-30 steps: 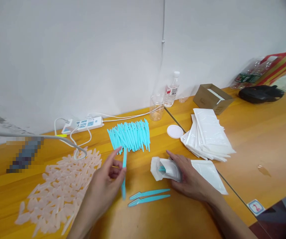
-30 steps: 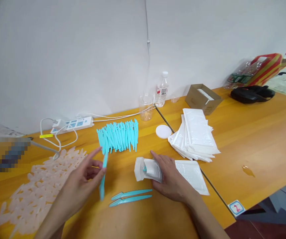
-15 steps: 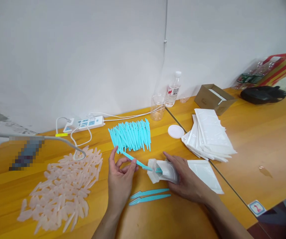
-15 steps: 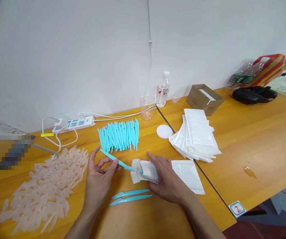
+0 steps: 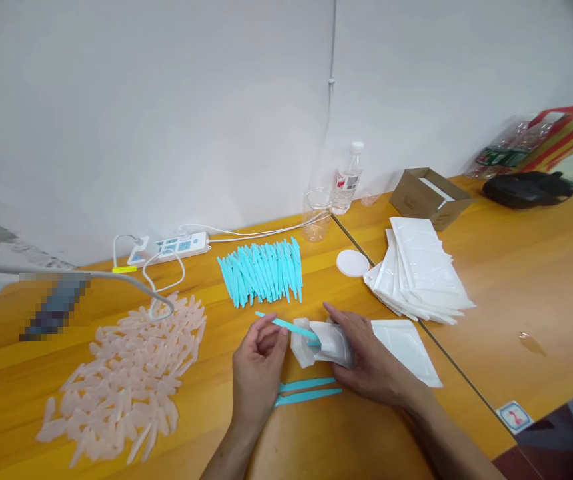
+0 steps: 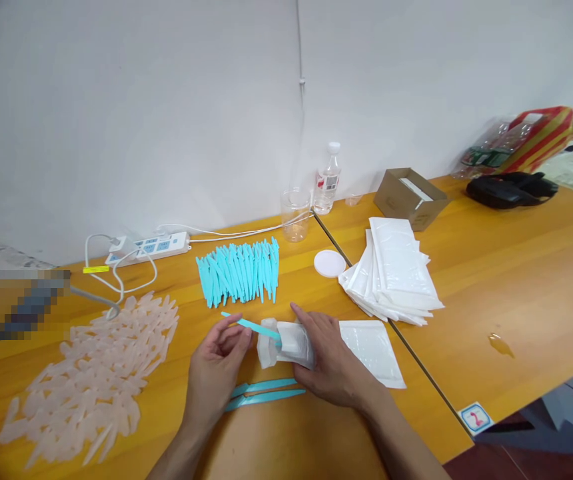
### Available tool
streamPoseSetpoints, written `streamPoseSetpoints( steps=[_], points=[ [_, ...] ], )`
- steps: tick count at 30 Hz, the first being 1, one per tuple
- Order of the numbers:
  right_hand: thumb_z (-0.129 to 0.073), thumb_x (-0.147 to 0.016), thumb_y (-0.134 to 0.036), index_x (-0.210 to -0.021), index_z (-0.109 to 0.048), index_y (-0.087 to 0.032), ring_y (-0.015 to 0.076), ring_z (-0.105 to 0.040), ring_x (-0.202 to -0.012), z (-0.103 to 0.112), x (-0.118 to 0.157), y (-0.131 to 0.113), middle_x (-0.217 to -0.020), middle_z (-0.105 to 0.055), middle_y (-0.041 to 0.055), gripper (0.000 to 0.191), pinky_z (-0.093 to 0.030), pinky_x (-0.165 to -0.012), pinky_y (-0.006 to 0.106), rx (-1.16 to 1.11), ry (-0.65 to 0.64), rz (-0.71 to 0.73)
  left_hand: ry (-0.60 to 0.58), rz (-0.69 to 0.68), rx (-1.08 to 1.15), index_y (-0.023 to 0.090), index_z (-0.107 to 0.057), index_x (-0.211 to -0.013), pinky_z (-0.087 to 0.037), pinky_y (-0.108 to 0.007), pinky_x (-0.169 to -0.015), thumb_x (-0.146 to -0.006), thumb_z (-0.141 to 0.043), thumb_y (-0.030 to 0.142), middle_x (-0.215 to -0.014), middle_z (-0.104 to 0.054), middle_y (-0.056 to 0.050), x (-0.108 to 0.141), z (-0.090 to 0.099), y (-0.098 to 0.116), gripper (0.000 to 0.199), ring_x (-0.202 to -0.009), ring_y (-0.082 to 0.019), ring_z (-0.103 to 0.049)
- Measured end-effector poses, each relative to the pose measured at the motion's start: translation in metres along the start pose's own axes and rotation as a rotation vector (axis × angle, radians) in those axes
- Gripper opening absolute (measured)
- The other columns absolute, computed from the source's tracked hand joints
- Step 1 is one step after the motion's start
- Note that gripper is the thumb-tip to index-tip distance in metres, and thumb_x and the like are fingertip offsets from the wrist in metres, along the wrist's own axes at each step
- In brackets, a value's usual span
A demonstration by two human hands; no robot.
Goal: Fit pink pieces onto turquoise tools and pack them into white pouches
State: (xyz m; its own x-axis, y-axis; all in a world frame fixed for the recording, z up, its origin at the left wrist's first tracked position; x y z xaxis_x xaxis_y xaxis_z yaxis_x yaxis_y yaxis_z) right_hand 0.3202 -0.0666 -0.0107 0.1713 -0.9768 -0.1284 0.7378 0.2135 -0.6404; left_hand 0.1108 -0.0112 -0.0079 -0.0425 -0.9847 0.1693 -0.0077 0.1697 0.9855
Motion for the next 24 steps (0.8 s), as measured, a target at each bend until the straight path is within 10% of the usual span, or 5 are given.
streamPoseSetpoints(
  steps=[3,9,14,24],
  points=[
    [-0.06,-0.076,-0.011,-0.158,-0.013,-0.03,0.0293,-0.048,-0.125,-0.001,-0.001,-0.001,-0.135,-0.053,0.0104,0.096,-0.037,-0.107,0.049,-0.013,0.011,0.007,-0.042,-0.089,-0.247,0.019,-0.07,-0.111,-0.057,-0.041,-0.091,-0.086,-0.069,0.042,-0.105,-0.076,-0.01,0.01,-0.003,0.002,0.034,-0.098,-0.024,-0.072],
    [-0.063,-0.077,-0.015,-0.158,-0.015,-0.029,0.031,-0.05,-0.123,-0.003,-0.001,0.001,-0.135,-0.054,0.0121,0.096,-0.038,-0.105,0.051,-0.013,0.007,0.008,-0.517,-0.49,-0.778,0.032,-0.069,-0.122,-0.023,-0.066,-0.115,-0.099,-0.052,0.032,-0.121,-0.074,-0.004,0.034,0.002,0.023,0.029,-0.135,-0.031,-0.051],
    [-0.059,-0.075,-0.011,-0.159,-0.015,-0.03,0.0303,-0.051,-0.123,-0.001,0.0,-0.001,-0.133,-0.055,0.0104,0.096,-0.039,-0.106,0.051,-0.02,0.015,0.002,-0.264,-0.46,-0.732,0.025,-0.068,-0.124,-0.049,-0.041,-0.1,-0.1,-0.051,0.032,-0.121,-0.071,-0.009,0.023,0.029,0.017,0.03,-0.112,-0.023,-0.065],
    [-0.059,-0.078,-0.012,-0.158,-0.014,-0.028,0.0303,-0.048,-0.124,-0.003,-0.012,-0.01,-0.137,-0.052,0.0121,0.094,-0.038,-0.107,0.052,0.02,-0.039,0.076,-0.224,-0.409,-0.627,0.024,-0.071,-0.115,-0.052,-0.032,-0.085,-0.1,-0.051,0.029,-0.104,-0.066,-0.008,0.032,0.026,0.01,0.026,-0.099,-0.02,-0.063]
  ],
)
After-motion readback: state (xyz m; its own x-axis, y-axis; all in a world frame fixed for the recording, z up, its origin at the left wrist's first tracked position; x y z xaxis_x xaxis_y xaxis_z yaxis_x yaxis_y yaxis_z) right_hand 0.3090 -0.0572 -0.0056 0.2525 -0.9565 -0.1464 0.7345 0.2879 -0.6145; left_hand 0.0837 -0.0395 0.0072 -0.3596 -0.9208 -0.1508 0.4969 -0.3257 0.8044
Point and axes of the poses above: each hand's wrist, its own x-axis away from the middle knuckle, its own z-axis out of the back of the hand, y = z × x, the point moved 1 cm from there along -x, towards the middle knuckle
